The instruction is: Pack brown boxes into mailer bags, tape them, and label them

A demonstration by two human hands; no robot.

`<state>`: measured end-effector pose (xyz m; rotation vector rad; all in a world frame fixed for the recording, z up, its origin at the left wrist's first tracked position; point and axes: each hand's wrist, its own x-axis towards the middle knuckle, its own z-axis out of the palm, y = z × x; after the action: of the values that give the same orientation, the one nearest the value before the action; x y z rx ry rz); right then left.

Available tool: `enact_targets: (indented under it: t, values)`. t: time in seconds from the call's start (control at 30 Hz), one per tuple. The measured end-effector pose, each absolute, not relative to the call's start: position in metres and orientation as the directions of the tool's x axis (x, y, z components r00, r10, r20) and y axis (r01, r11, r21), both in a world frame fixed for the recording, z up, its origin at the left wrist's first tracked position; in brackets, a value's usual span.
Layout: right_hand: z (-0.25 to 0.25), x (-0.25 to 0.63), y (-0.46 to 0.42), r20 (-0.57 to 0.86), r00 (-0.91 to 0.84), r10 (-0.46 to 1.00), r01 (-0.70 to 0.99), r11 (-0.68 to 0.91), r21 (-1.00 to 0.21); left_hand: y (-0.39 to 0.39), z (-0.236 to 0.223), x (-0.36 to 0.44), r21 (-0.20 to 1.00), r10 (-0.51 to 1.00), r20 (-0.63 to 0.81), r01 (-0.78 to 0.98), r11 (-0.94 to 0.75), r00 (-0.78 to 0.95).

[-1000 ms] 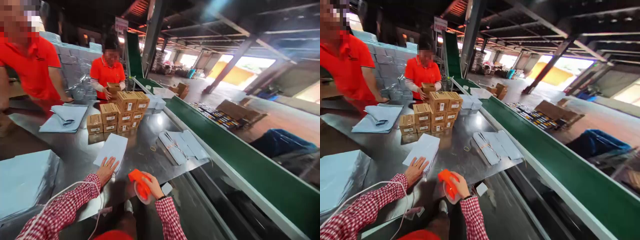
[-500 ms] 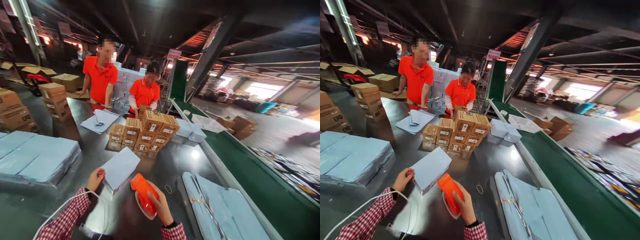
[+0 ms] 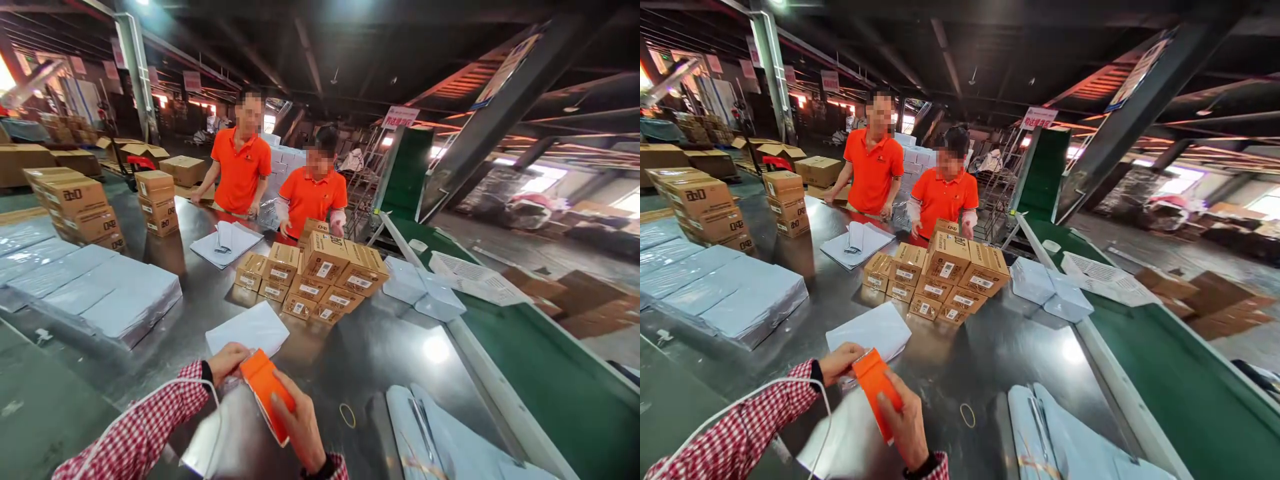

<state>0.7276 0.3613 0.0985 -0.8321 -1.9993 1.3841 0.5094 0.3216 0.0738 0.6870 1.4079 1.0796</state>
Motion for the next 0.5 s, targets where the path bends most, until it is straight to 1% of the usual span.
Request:
enact_targets:
  t: [0.13,0.23,0.37,0.43,0.5]
  values:
    - [0.094,0.729,0.371,0.028,-0.611,0.791,0.237,0.217,-0.947,0.355,0.071,0.469,0.909,0.881,-0.375,0.071,0.411,-0.289]
    - [0.09,0.734,0.384,-0.029,-0.587,0.809,0.303,0.187,-0.934,0.383,0.075,0.419,0.872,0.861,-0.301,0.248,0.423,-0.409]
    - [0.08,0.721,0.405,-0.088,-0.568,0.819,0.347,0.141,-0.927,0.415,0.069,0.37,0.753,0.844,-0.265,0.447,0.483,-0.466]
    - [0.072,0.709,0.414,-0.099,-0.565,0.819,0.382,0.153,-0.912,0.425,0.057,0.362,0.685,0.836,-0.28,0.511,0.519,-0.472]
    - [0.064,0.698,0.421,-0.114,-0.554,0.825,0.451,0.182,-0.874,0.432,0.041,0.362,0.619,0.823,-0.318,0.555,0.556,-0.47]
